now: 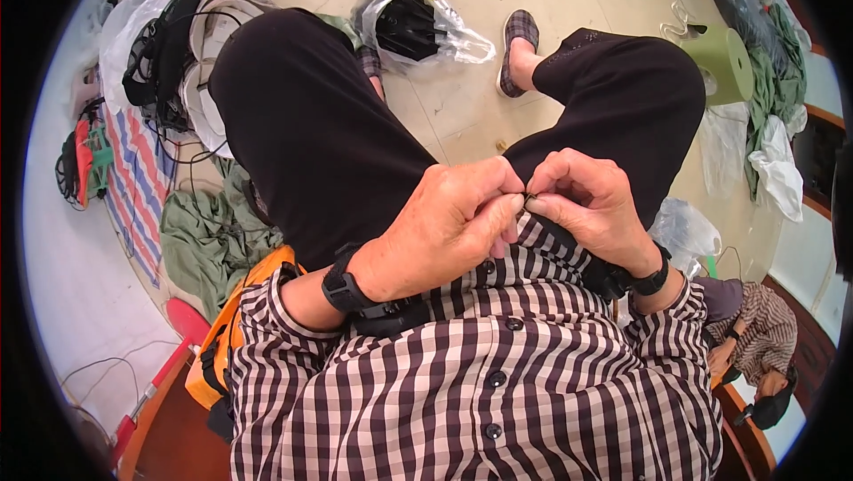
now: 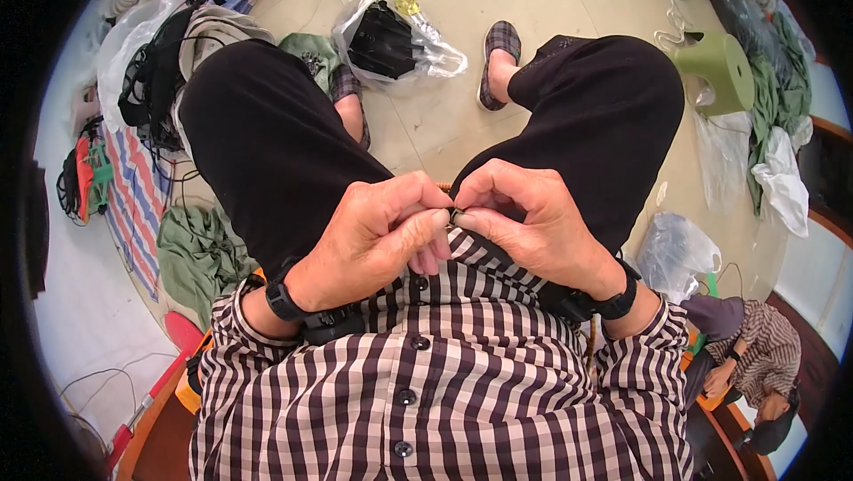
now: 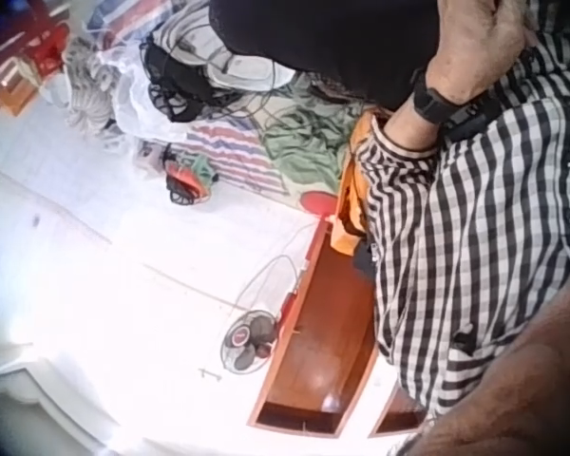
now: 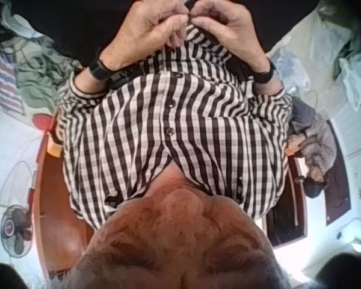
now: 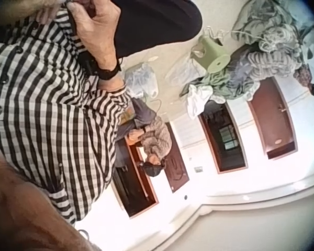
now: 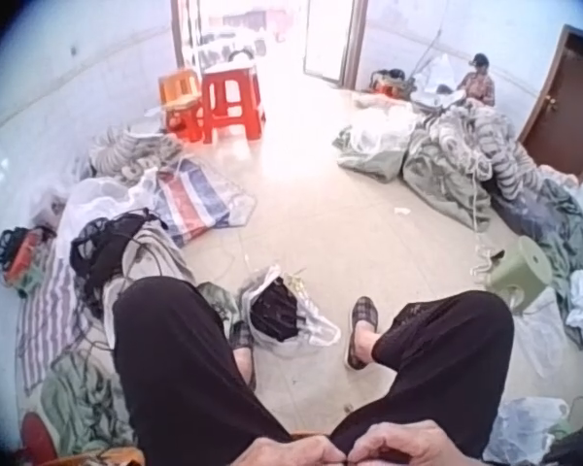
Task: Manually assembling plastic clips and buckles onto fabric straps in a workshop setting.
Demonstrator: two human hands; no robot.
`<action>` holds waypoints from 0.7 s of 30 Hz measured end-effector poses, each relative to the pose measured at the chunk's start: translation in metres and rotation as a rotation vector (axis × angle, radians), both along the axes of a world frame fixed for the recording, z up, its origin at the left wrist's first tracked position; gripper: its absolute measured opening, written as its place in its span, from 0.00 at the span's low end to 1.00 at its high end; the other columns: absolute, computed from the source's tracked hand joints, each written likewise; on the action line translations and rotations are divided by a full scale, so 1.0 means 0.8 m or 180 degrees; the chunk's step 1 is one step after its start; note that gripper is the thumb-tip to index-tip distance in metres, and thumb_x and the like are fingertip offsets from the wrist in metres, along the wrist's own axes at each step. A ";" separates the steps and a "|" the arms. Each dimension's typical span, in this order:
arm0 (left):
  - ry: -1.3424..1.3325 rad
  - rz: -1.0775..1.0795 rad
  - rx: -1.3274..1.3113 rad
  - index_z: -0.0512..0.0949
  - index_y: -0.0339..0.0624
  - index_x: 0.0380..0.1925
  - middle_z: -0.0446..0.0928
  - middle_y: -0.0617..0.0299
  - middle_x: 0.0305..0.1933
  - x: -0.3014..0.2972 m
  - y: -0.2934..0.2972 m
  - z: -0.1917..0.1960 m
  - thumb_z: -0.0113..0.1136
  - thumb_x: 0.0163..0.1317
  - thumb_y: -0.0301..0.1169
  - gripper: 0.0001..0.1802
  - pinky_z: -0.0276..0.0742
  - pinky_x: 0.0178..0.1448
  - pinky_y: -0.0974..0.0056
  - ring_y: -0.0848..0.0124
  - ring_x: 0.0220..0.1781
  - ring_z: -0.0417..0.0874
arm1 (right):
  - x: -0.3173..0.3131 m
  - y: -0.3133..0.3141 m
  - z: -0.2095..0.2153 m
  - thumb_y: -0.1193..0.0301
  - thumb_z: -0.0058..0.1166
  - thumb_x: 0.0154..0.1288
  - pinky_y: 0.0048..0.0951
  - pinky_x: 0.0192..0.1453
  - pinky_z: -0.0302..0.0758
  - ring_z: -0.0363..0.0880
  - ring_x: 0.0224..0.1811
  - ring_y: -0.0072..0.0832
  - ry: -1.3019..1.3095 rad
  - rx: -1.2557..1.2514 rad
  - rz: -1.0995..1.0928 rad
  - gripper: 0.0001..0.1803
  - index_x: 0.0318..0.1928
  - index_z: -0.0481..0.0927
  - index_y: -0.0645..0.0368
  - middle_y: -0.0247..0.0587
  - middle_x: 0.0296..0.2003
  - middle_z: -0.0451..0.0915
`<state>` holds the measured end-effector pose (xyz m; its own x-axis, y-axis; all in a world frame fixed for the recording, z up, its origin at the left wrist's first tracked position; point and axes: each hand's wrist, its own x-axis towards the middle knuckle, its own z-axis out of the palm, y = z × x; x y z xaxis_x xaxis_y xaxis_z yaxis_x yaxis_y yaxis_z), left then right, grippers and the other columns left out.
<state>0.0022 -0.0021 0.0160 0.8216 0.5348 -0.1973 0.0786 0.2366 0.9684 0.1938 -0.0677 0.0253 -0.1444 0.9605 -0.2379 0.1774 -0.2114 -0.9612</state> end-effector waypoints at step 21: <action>0.0493 0.0555 -0.0103 0.72 0.36 0.24 0.74 0.63 0.17 0.001 0.007 0.006 0.49 0.65 0.28 0.11 0.67 0.18 0.76 0.81 0.15 0.72 | -0.033 -0.004 0.021 0.73 0.60 0.43 0.40 0.50 0.66 0.73 0.42 0.35 -0.2900 0.2607 0.0003 0.13 0.32 0.75 0.61 0.37 0.33 0.73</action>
